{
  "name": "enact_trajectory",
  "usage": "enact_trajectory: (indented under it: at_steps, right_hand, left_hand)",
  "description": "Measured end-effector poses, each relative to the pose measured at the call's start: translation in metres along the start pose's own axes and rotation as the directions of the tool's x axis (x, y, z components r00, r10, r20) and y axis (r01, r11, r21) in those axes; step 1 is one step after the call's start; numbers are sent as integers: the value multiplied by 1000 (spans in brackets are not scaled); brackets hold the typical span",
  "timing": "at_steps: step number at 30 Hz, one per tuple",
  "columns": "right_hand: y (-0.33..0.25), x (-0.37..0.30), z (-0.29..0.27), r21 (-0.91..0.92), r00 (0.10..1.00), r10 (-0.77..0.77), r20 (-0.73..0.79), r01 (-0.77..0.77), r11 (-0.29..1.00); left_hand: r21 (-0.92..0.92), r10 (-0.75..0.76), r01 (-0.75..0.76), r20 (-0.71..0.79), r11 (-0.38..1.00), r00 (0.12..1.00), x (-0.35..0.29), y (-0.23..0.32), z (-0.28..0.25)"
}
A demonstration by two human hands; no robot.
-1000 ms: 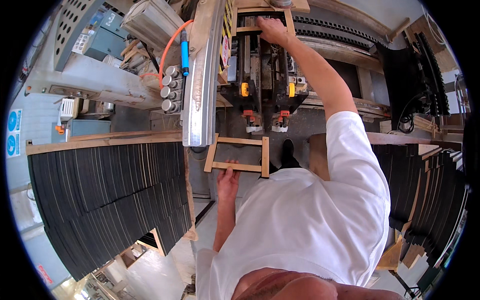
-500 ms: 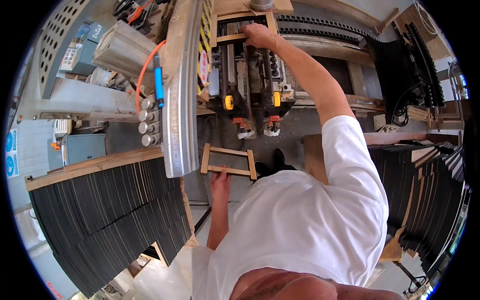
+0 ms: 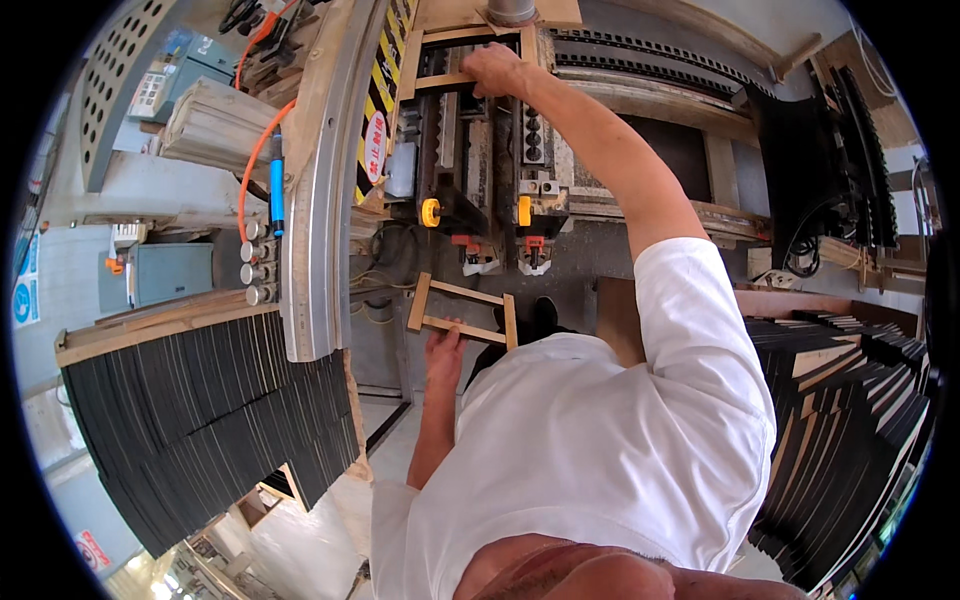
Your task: The person repeatedly picks up small wooden frames from a stack, places them into a machine, and then removes them to place them on a different stack. The person handles the frames one at a time in a repetitive cycle.
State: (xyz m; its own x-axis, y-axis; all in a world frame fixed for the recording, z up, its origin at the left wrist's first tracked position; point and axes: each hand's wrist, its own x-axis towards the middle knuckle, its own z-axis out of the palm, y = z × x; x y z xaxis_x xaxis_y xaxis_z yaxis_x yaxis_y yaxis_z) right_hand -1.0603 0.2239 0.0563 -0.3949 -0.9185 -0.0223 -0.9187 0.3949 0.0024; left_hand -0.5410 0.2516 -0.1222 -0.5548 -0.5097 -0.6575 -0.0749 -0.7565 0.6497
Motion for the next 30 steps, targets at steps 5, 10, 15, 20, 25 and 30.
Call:
enact_trajectory:
  at_steps: [5,10,15,20,25,30]
  right_hand:
    - [-2,-3,-5,-82,999,-3,36,6,997]
    - [0,-3,-5,-92,999,-47,-7,46,995]
    - [-2,6,0,-94,999,-30,34,33,995]
    - [0,3,2,-68,1000,-26,-2,26,997]
    - [-4,0,-8,-49,998,46,32,-44,998]
    - [-24,-5,-20,-56,994,106,10,-105,993]
  left_hand:
    - [64,48,-44,-60,997,997,-17,8,14]
    - [78,116,-112,-47,991,992,-21,1,5]
    - [142,207,-189,-127,972,970,-31,0,1]
    - [160,383,-359,-161,920,910,-63,10,-18]
    - [396,608,-523,-121,755,785,-125,41,-46]
    - [337,707,-622,-300,707,640,-223,70,-87]
